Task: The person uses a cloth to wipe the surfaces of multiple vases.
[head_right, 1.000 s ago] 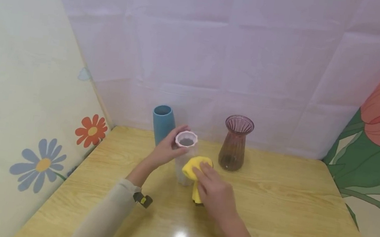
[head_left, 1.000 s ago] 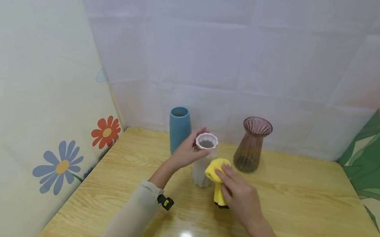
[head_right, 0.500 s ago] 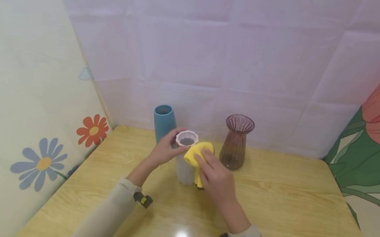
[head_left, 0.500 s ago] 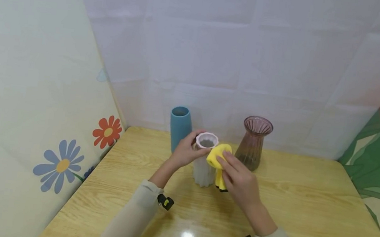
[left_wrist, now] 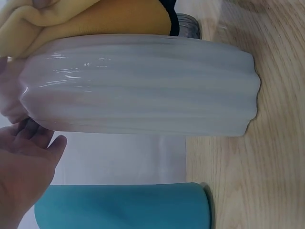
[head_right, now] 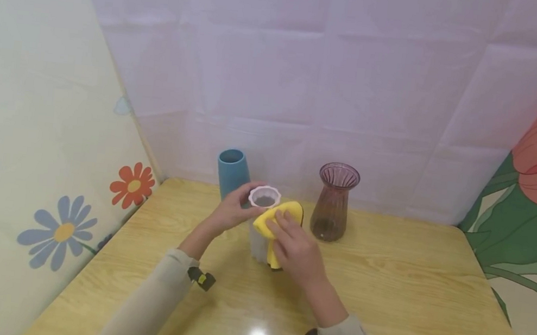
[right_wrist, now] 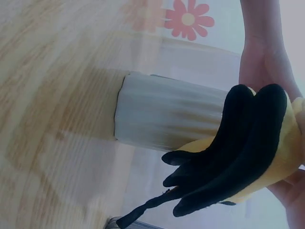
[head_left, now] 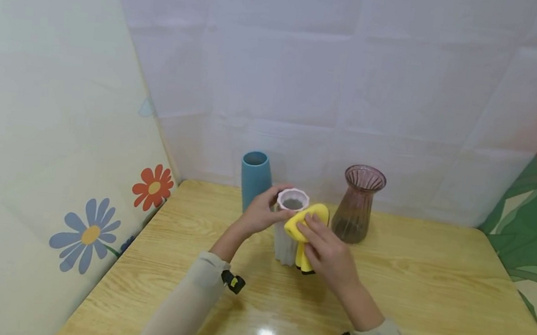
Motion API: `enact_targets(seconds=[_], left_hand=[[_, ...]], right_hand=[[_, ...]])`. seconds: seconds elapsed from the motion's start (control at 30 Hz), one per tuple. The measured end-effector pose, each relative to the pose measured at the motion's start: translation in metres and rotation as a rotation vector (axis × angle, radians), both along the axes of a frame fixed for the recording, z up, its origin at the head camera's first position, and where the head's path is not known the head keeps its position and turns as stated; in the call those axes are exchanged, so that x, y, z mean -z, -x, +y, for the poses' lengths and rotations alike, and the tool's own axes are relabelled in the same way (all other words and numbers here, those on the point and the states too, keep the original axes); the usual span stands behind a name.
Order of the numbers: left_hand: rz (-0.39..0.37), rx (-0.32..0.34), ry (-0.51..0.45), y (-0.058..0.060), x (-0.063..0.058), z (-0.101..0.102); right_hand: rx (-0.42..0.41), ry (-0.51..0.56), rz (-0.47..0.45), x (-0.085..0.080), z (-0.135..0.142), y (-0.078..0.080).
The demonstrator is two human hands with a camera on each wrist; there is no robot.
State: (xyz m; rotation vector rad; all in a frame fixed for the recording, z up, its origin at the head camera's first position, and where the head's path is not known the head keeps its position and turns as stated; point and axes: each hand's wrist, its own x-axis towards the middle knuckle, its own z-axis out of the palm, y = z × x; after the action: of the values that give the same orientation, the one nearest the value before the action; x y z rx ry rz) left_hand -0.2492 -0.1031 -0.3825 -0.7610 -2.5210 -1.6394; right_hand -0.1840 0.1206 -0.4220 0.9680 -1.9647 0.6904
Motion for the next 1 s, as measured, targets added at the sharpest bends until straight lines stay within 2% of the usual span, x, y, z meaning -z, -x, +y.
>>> enact_targets(seconds=[0.23,0.4,0.67,1.0], left_hand=[[-0.009,0.006,0.003,0.001,0.001,0.0],[0.013,0.008,0.015,0.002,0.001,0.001],[0.002,0.005,0.02,0.002,-0.002,0.002],[-0.009,0.006,0.01,0.001,-0.002,0.003]], right_hand=[[0.011,-0.018,0.021,0.004,-0.004,-0.003],[0.016,-0.024,0.051,0.007,-0.006,-0.007],[0.017,-0.028,-0.005,0.012,-0.007,-0.014],[0.022,-0.055,-0.012,0.027,-0.006,-0.019]])
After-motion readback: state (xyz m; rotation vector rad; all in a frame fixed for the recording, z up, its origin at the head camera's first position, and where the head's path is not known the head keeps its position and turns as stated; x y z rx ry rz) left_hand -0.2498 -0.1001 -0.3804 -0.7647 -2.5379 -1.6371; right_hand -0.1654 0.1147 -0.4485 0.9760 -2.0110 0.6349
